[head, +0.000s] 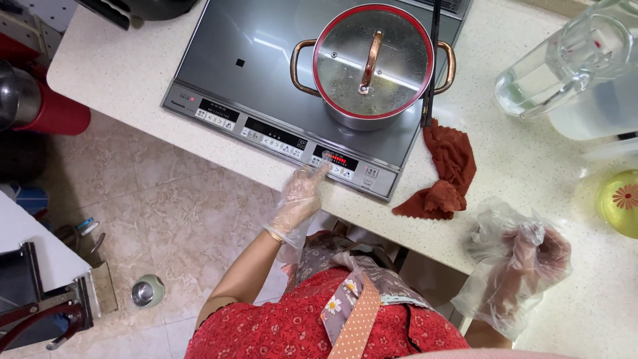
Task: The recorder prepares taro roots by transferring them to a pot and then peeling them with a knife in a kitchen sink.
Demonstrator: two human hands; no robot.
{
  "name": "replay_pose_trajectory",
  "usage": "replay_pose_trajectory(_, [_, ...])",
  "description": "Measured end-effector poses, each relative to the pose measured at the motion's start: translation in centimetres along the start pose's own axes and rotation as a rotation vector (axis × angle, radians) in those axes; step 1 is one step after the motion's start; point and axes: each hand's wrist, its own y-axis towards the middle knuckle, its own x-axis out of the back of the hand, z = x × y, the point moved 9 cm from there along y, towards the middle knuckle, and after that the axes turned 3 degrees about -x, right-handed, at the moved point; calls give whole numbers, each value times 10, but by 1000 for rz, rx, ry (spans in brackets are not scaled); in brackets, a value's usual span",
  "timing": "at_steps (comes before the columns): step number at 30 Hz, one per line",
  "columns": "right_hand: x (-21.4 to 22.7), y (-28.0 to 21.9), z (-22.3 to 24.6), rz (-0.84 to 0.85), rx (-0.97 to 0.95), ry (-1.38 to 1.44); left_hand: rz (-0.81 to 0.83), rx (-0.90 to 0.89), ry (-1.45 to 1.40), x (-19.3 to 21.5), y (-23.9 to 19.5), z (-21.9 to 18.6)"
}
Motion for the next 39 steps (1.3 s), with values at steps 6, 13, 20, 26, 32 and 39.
replay_pose_trajectory(6, [-13, -3, 13, -15, -25, 3, 71, 16, 40, 6, -2, -9])
replay_pose_trajectory(13, [-16, 0, 22, -33, -34, -28, 22, -8, 63, 7, 0, -10])
replay_pose_trajectory(20, [-7, 1, 12, 14, -19, 30, 12, -4, 34, 6, 2, -8])
replay_pose_trajectory(26, [-5, 0, 8, 10, -11, 38, 30, -10, 49, 14, 3, -16])
replay_pose_trajectory(32, [-2, 0, 6, -19, -10, 14, 70, 5, 73, 14, 6, -15])
replay_pose_trajectory(39, [-7, 0, 12, 21, -7, -18, -28, -73, 95, 5, 6, -5])
